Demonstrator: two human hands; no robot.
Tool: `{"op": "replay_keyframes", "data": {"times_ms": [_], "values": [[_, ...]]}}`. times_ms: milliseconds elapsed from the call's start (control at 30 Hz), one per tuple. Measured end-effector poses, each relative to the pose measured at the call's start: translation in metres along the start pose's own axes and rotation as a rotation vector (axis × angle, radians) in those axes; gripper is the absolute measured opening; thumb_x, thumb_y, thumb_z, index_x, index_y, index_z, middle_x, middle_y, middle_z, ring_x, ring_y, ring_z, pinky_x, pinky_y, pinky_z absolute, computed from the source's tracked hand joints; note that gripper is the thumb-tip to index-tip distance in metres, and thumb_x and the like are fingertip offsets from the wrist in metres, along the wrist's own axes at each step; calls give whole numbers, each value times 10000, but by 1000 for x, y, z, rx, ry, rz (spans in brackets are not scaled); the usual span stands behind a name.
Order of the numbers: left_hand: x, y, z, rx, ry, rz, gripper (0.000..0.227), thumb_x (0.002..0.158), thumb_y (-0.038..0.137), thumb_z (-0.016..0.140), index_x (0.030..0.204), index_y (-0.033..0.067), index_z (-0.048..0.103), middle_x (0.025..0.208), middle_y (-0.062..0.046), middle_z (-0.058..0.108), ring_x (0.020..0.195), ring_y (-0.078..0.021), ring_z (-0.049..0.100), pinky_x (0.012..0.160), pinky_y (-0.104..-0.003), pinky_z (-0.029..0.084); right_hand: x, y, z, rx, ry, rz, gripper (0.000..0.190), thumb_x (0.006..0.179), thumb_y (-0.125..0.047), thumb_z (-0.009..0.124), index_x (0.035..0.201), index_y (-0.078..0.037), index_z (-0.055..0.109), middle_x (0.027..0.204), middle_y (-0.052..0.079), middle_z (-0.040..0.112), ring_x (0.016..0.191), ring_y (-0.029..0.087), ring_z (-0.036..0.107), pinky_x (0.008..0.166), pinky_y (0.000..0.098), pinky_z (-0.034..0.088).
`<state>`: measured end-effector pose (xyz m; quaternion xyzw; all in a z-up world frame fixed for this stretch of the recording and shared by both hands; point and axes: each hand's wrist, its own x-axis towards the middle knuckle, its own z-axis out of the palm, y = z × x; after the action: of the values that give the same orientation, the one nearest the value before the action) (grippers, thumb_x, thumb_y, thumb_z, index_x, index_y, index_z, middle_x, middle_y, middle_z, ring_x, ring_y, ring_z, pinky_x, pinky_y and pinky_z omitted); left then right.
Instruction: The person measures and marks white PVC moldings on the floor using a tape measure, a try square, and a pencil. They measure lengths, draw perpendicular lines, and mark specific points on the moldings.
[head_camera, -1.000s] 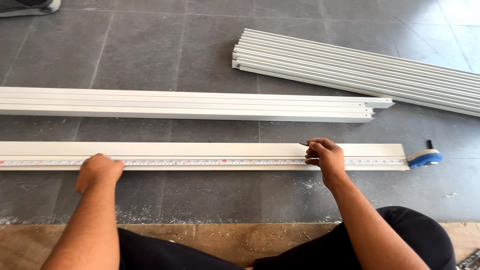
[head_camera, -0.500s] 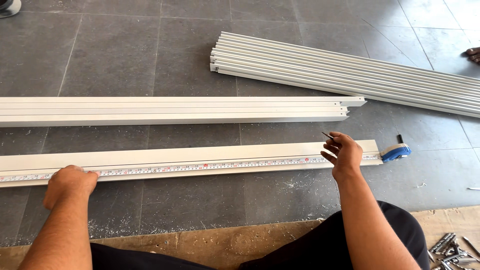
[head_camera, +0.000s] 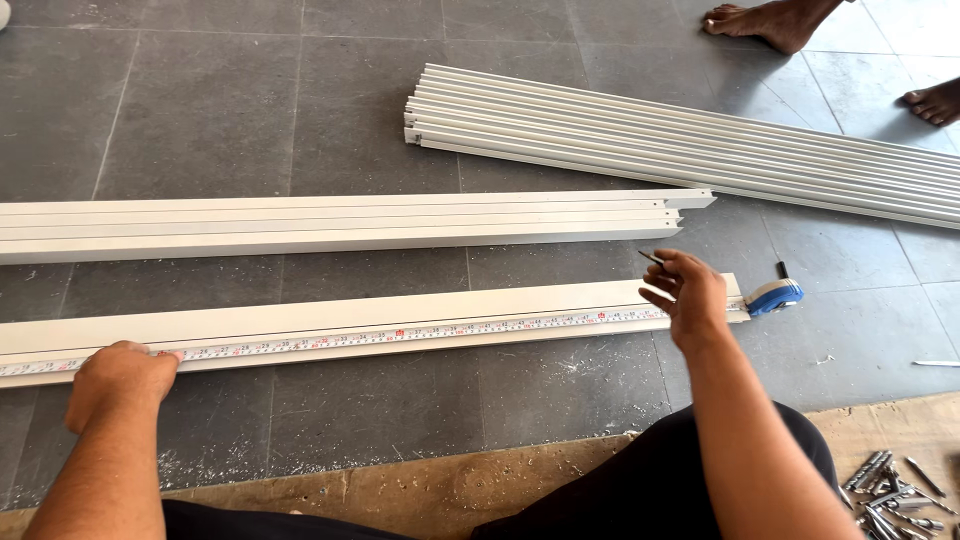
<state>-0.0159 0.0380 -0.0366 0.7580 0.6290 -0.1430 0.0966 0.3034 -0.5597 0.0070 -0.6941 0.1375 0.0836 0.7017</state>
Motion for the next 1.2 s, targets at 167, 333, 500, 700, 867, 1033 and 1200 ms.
{"op": "replay_keyframes", "data": {"times_ms": [167,333,500,700,867,1033,1200], "values": [[10,-2,7,55,18,9,497,923,592,715,1228,201,752,1103,-118,779,961,-309,753,670,-480,630,21,-30,-44,-323,-124,-9,268,978,-56,529,1186,11,684,1018,142,727,977,256,723,879,421,616],[14,-3,12,48,38,15,475,917,573,735,1222,209,768,1072,-125,791,944,-317,763,664,-482,635,19,-5,-85,-433,-87,109,266,1009,-107,539,1169,20,709,1020,162,738,964,249,723,876,415,618],[9,-4,14,12,27,5,483,931,569,725,1239,199,765,1084,-144,794,927,-338,785,662,-491,652,37,21,-72,-489,-216,92,247,959,-110,587,1116,-11,749,981,139,772,921,225,750,808,388,604],[3,-5,5,-40,30,41,494,924,540,723,1322,250,706,1261,-112,732,1098,-335,716,777,-519,623,49,39,-61,-789,-238,51,255,916,-124,626,1039,5,809,904,130,803,845,219,762,777,341,594],[-4,-1,-6,-21,41,91,479,917,509,749,1273,189,734,1279,-122,719,1131,-347,687,839,-507,584,52,41,-66,-810,-235,64,256,951,-166,627,1092,-35,795,950,113,808,884,209,746,801,368,573],[-25,5,-16,-117,2,31,404,950,449,733,1256,186,741,1227,-107,747,1073,-301,732,808,-470,621,50,42,-61,-919,-235,58,275,939,-146,619,1082,-39,829,953,118,826,911,222,757,840,360,576],[-37,7,-24,-126,-19,15,401,947,442,734,1270,203,731,1211,-99,751,1051,-277,740,785,-453,626,49,43,-60,-921,-229,55,277,934,-148,617,1093,-50,820,956,110,818,912,217,749,848,359,573]]}}
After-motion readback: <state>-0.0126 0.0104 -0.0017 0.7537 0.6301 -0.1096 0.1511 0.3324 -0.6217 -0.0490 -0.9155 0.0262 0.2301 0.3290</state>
